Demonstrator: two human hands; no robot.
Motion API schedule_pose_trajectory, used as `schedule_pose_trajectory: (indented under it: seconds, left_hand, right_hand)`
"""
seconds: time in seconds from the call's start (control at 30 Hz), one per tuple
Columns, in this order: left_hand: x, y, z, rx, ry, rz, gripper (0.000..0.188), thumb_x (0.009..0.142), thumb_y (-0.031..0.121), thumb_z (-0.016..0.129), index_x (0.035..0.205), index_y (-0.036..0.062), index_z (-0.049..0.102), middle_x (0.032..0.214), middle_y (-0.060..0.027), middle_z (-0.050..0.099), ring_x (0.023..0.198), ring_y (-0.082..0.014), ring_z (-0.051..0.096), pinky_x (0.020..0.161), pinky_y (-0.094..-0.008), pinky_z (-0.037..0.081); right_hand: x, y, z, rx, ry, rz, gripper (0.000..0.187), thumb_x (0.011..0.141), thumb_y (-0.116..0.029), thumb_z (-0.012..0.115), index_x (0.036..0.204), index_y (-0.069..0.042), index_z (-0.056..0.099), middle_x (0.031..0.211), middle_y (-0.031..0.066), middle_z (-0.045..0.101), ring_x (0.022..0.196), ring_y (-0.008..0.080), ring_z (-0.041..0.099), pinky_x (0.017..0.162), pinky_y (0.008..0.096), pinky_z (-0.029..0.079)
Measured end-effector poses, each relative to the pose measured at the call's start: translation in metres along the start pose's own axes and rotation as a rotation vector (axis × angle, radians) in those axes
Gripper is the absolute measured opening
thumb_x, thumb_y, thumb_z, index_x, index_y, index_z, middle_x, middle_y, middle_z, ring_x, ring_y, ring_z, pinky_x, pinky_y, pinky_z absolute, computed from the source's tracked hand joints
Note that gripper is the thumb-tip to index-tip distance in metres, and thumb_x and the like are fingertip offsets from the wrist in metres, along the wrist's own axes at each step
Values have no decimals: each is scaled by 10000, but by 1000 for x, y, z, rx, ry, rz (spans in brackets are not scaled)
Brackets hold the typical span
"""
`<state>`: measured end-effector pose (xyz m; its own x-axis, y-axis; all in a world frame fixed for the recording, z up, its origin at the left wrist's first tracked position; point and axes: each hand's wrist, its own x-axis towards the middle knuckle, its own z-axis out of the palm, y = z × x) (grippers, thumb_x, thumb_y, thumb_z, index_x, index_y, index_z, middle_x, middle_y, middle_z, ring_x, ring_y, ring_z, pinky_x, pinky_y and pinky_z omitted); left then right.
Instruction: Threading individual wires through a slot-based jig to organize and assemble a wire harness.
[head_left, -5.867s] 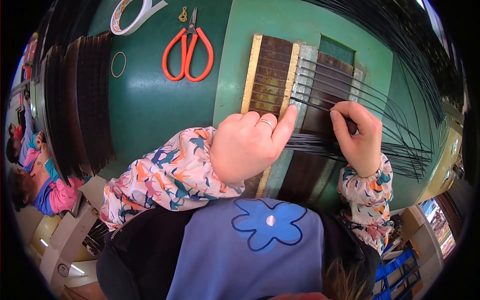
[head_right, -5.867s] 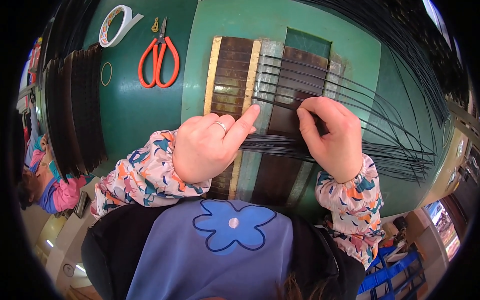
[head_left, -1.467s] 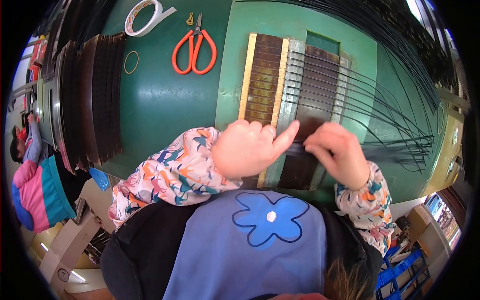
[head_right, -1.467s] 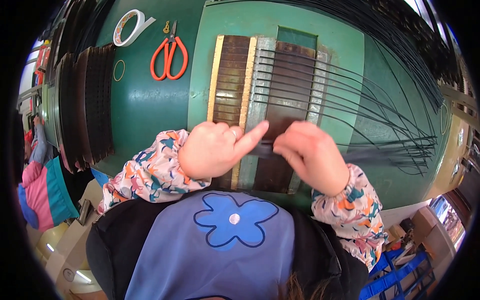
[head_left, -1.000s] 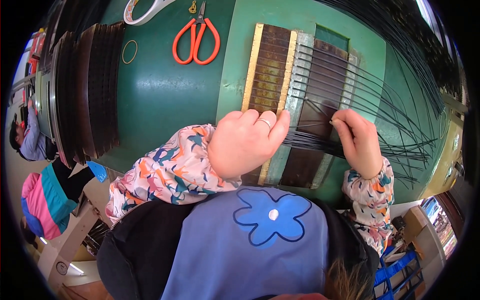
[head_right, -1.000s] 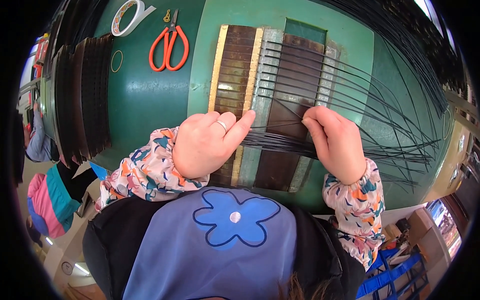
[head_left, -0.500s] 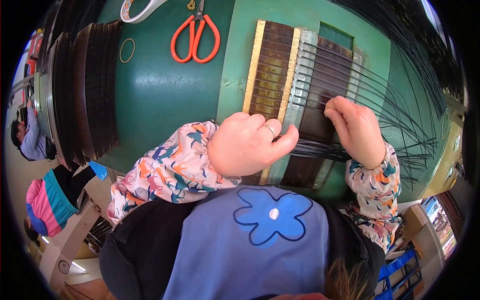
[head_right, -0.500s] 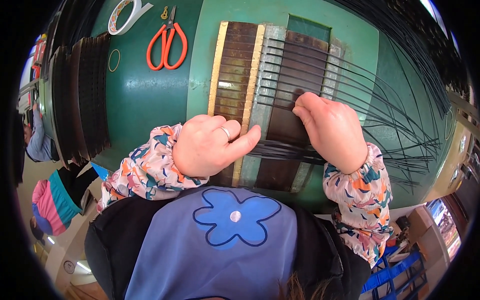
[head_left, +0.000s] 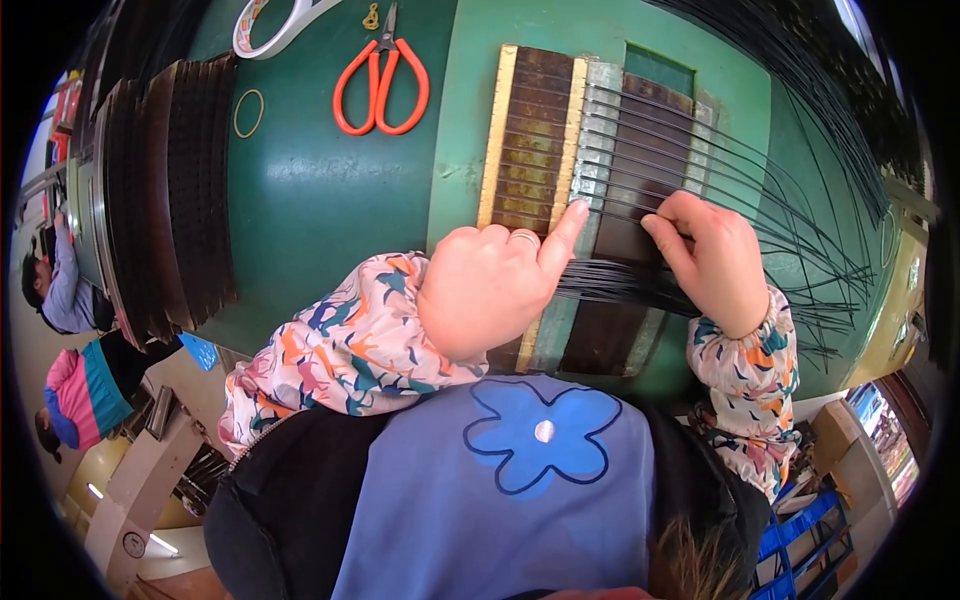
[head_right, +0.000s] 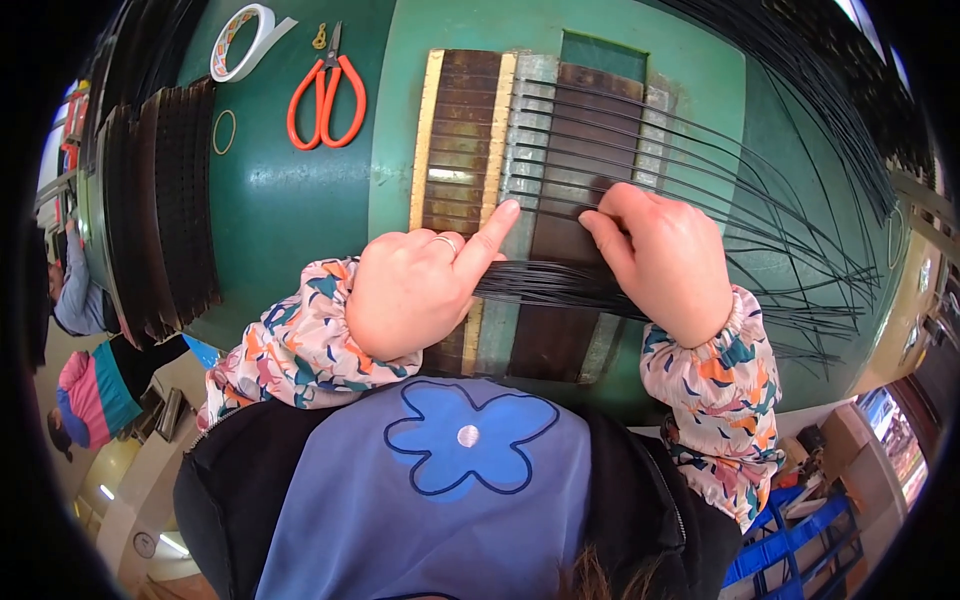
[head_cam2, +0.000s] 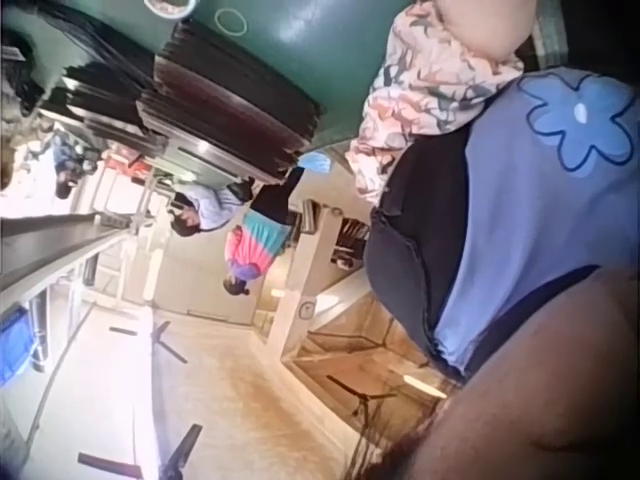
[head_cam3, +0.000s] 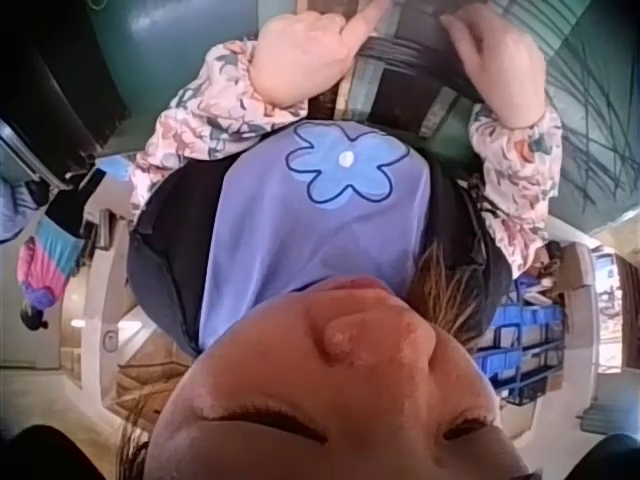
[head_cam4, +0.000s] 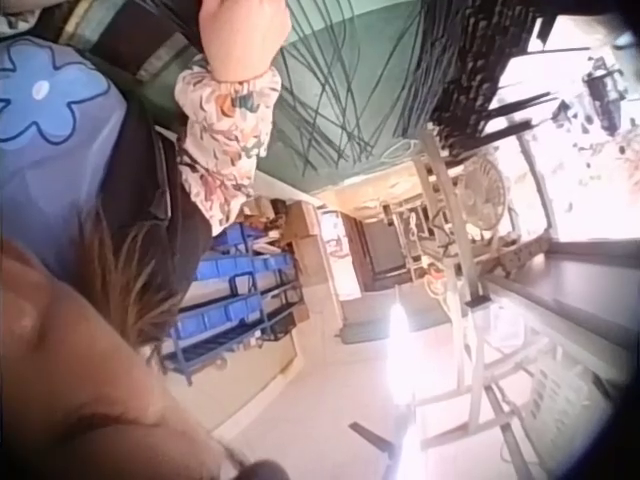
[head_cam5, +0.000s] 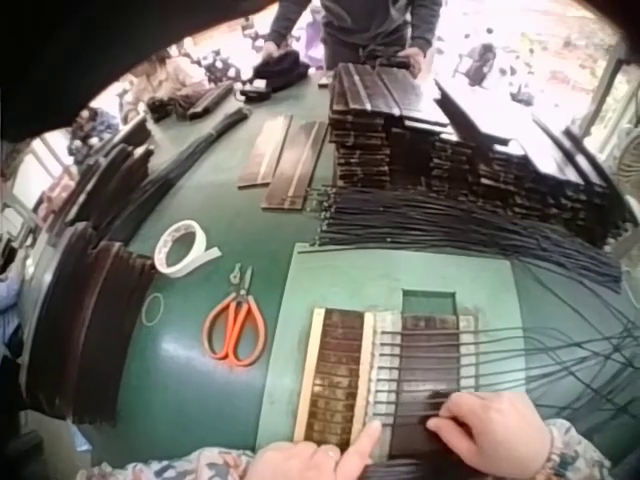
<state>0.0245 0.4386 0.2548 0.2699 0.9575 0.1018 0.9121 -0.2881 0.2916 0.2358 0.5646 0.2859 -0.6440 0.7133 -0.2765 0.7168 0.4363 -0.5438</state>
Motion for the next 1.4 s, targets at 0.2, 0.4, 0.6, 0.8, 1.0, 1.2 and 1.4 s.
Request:
schedule_pose_trajectory:
  seconds: [0.2, 0.4, 0.6, 0.8, 1.0, 1.2, 1.4]
  left_hand:
    - [1, -2, -1, -17, -14, 2, 528, 828, 155, 686, 1337, 75, 569, 576, -10, 484, 488, -168, 519, 461, -322, 434]
    - [2, -3, 0, -14, 2, 16, 530, 831, 149, 683, 1343, 76, 565, 578, -7, 479, 489, -168, 515, 459, -318, 431]
    - [-1, 2, 2, 39, 67, 9, 444, 818, 139, 667, 1254, 74, 616, 596, 2, 469, 492, -163, 509, 456, -309, 427]
    - [-13, 7, 1, -18, 106, 173, 286, 740, 166, 632, 1017, 95, 612, 694, 18, 491, 550, -136, 511, 459, -287, 405]
    - [-18, 4, -2, -65, 123, 114, 316, 708, 115, 662, 1021, 69, 654, 706, 5, 503, 580, -145, 528, 481, -293, 417]
    - [-18, 0, -2, -41, 196, 83, 305, 701, 109, 655, 1003, 61, 665, 747, -4, 536, 593, -149, 528, 498, -286, 423]
    - [-19, 2, 0, -42, 179, 99, 340, 700, 105, 650, 1037, 62, 669, 757, -8, 535, 590, -147, 523, 504, -282, 428]
  right_hand:
    - [-13, 13, -10, -24, 24, 145, 245, 855, -233, 706, 754, -47, 584, 623, 107, 595, 563, 301, 587, 518, 386, 440]
    - [-20, 23, -7, -174, 93, 112, 205, 862, -189, 698, 787, -28, 594, 635, 92, 583, 570, 265, 565, 531, 361, 425]
    - [-21, 1, -15, -548, 354, -123, 120, 852, -127, 693, 840, -23, 634, 787, 95, 626, 738, 255, 600, 653, 353, 456]
    - [-24, -17, 25, 423, -45, -297, 66, 797, -23, 692, 852, -27, 656, 822, 92, 623, 793, 288, 589, 723, 356, 473]
    - [-28, -7, 18, 294, 108, -325, 56, 806, 0, 678, 839, -13, 635, 814, 92, 606, 763, 269, 568, 702, 358, 467]
    - [-36, 5, 4, 250, 202, -101, 66, 848, -6, 667, 855, 3, 603, 791, 88, 588, 650, 225, 538, 584, 308, 443]
    - [-35, 10, 12, 232, 192, -126, 55, 871, -20, 654, 870, -1, 603, 776, 85, 581, 607, 213, 522, 539, 291, 426]
